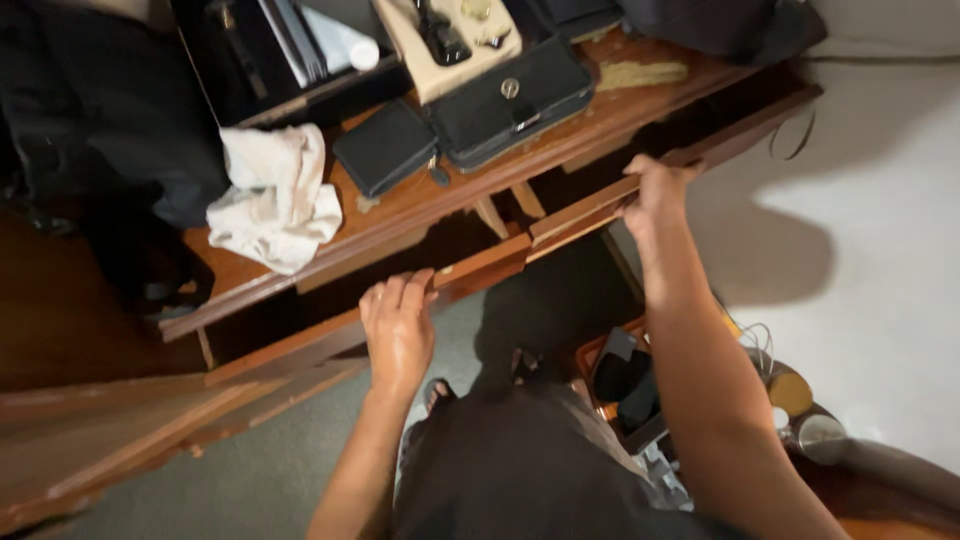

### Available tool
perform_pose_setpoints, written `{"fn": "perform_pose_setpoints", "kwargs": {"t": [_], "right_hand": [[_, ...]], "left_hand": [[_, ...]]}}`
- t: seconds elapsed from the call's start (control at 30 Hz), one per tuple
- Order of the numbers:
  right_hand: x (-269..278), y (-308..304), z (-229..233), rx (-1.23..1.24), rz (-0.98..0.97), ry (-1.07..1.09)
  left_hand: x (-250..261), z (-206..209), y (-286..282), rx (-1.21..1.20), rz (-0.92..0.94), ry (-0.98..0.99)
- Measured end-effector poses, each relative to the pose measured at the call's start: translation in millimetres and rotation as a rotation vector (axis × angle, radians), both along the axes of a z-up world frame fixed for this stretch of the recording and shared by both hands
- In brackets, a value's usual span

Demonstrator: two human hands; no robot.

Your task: The person opens multiple drawers of a wooden dresser and removes various clothing items, placing them onto the bed. The person handles socks, underwear, shirts, and other garments one by one, emptying the drawers completely.

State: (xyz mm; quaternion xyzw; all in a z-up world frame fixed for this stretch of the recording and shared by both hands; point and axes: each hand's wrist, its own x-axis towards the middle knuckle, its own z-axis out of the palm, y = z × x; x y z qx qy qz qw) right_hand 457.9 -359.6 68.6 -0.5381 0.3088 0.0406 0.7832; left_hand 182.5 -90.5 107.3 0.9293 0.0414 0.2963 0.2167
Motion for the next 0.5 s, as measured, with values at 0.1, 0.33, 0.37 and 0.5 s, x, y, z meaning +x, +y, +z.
{"fn": "perform_pose_setpoints", "kwargs": {"t": [0.1,0.33,0.37,0.5], "right_hand": [[1,-3,0,-0.012,0.022,-0.001],[-38,-61,-61,0.122,0.143,-0.083],[-58,-67,-78,0.193,0.19,-0.062],[-120,-63,-145,0.557,0.263,0.035]], "left_hand": [[7,6,2,0.015,-0.004,-0.007],[-35,-27,2,0.035,-0.092,-0.087],[-48,-49,3,0.012,-0.112,-0.06],[-105,-177,-3,-1.052,-0.128,0.214]]}}
